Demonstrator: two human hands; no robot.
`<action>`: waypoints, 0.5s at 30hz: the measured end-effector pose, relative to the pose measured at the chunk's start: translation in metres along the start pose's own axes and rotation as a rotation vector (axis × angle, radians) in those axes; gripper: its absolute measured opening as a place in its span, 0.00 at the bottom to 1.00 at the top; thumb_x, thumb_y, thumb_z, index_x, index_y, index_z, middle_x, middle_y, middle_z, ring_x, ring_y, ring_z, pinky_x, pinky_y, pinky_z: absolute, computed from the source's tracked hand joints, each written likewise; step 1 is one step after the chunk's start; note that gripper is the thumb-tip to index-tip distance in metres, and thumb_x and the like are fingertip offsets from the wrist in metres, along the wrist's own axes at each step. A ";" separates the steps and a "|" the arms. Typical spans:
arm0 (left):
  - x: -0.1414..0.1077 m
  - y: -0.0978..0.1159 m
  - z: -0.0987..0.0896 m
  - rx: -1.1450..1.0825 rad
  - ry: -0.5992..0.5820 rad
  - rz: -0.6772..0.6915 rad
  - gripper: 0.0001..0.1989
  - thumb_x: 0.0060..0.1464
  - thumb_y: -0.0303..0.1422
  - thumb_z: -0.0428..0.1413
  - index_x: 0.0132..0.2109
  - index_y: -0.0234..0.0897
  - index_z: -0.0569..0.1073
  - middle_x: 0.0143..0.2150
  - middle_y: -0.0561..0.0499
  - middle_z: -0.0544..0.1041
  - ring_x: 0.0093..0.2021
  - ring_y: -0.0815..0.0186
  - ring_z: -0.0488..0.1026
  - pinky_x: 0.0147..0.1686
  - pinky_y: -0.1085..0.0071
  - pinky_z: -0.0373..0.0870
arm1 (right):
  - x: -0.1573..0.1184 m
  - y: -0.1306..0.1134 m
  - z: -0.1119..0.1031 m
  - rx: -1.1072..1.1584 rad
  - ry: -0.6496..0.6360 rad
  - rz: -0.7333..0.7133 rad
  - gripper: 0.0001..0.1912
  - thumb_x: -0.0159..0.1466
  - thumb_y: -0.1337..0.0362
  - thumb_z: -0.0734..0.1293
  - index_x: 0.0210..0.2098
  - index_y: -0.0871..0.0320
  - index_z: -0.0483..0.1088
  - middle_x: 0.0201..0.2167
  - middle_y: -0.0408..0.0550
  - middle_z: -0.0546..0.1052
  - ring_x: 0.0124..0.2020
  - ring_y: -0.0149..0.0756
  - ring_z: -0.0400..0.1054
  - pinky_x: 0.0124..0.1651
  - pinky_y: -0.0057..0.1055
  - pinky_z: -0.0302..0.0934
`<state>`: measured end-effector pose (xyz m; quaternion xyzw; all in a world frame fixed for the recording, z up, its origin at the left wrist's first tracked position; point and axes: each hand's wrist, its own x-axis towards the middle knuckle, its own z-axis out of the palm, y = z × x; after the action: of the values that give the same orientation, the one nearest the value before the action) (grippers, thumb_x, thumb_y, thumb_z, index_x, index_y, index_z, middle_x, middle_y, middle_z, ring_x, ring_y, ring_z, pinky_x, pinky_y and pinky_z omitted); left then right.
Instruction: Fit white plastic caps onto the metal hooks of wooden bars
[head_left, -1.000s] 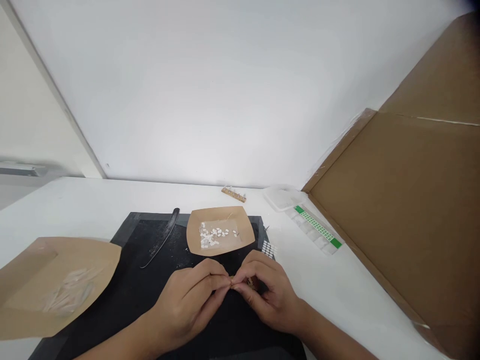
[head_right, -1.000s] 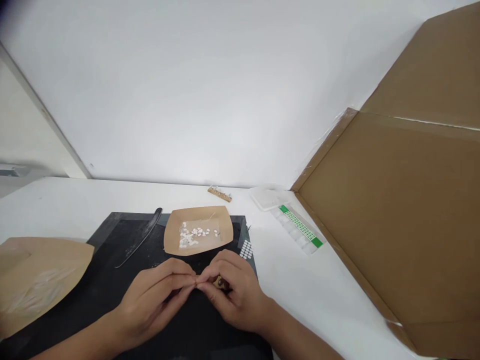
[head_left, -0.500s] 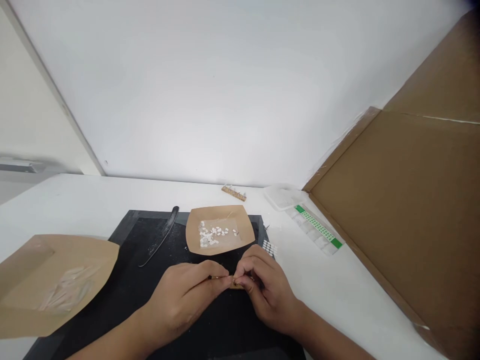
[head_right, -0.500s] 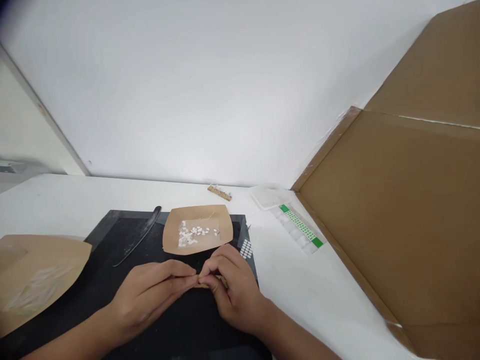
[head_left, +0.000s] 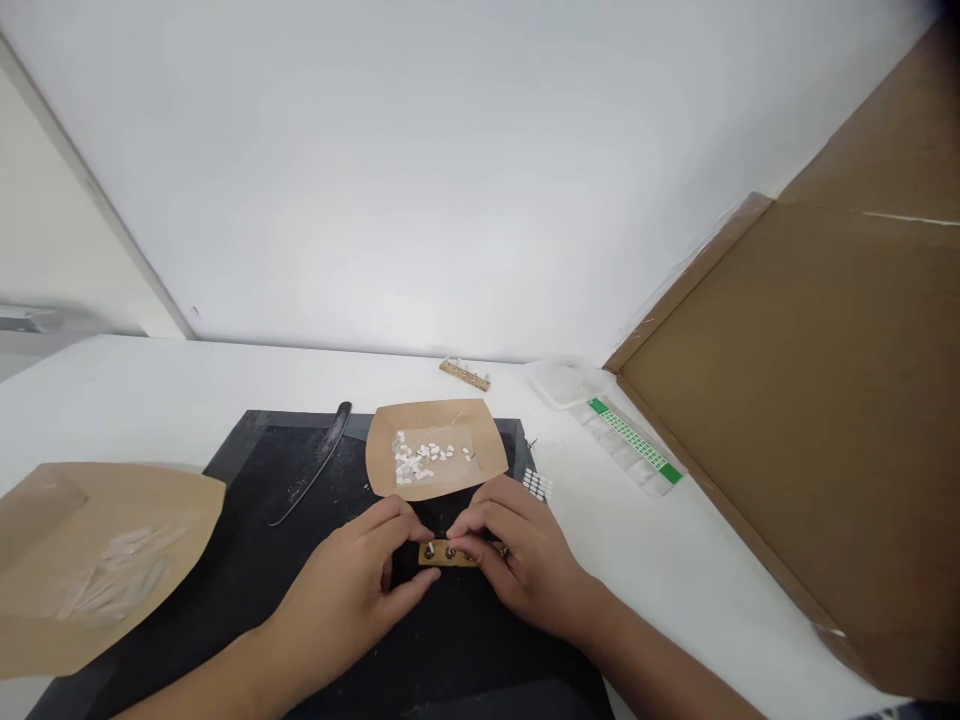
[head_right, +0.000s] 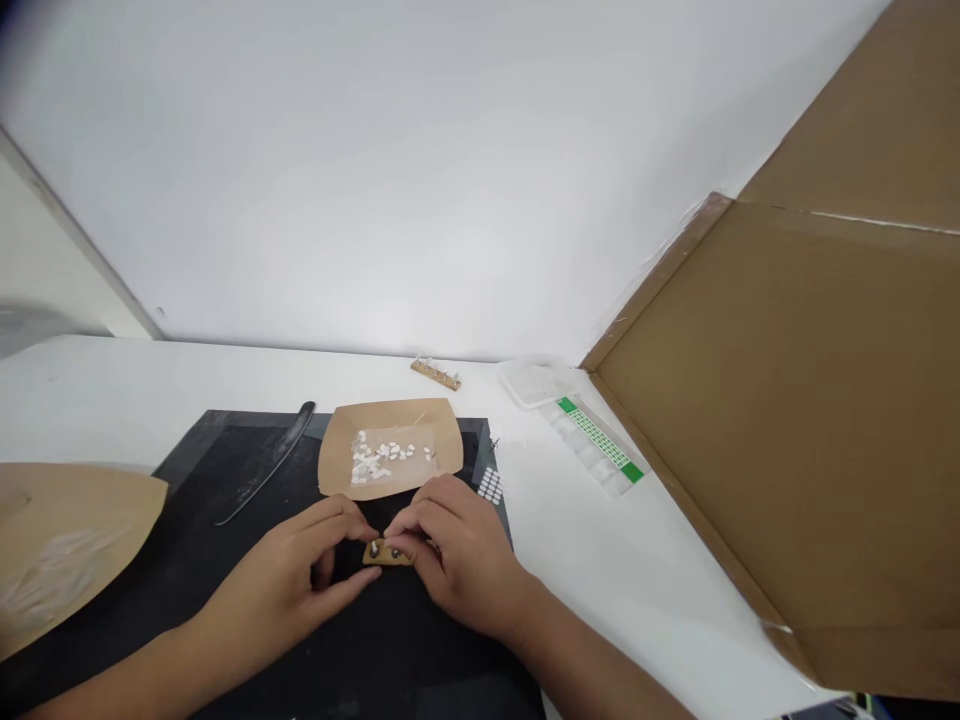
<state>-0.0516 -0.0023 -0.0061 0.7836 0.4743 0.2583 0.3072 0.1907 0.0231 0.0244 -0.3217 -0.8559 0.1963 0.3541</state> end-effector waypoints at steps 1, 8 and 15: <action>0.000 -0.001 0.002 -0.002 0.006 -0.010 0.05 0.66 0.34 0.60 0.48 0.41 0.78 0.43 0.52 0.76 0.25 0.72 0.69 0.29 0.72 0.69 | 0.000 -0.001 0.001 -0.012 -0.012 0.004 0.04 0.75 0.67 0.69 0.43 0.56 0.76 0.37 0.48 0.76 0.40 0.38 0.71 0.44 0.34 0.66; -0.001 -0.002 0.006 -0.071 0.051 0.014 0.04 0.68 0.31 0.58 0.43 0.40 0.79 0.41 0.52 0.76 0.29 0.70 0.69 0.31 0.73 0.66 | 0.005 -0.002 0.007 -0.091 -0.117 0.017 0.07 0.76 0.66 0.68 0.40 0.56 0.76 0.36 0.45 0.78 0.38 0.36 0.70 0.40 0.33 0.62; 0.000 -0.003 0.007 -0.144 0.090 0.028 0.07 0.69 0.30 0.60 0.41 0.41 0.82 0.40 0.53 0.75 0.34 0.69 0.73 0.35 0.74 0.67 | 0.007 -0.004 0.012 -0.061 -0.108 0.064 0.05 0.75 0.66 0.69 0.41 0.56 0.77 0.36 0.46 0.77 0.38 0.36 0.71 0.41 0.32 0.63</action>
<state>-0.0486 -0.0029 -0.0135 0.7535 0.4570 0.3310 0.3373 0.1771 0.0237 0.0220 -0.3486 -0.8685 0.1987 0.2911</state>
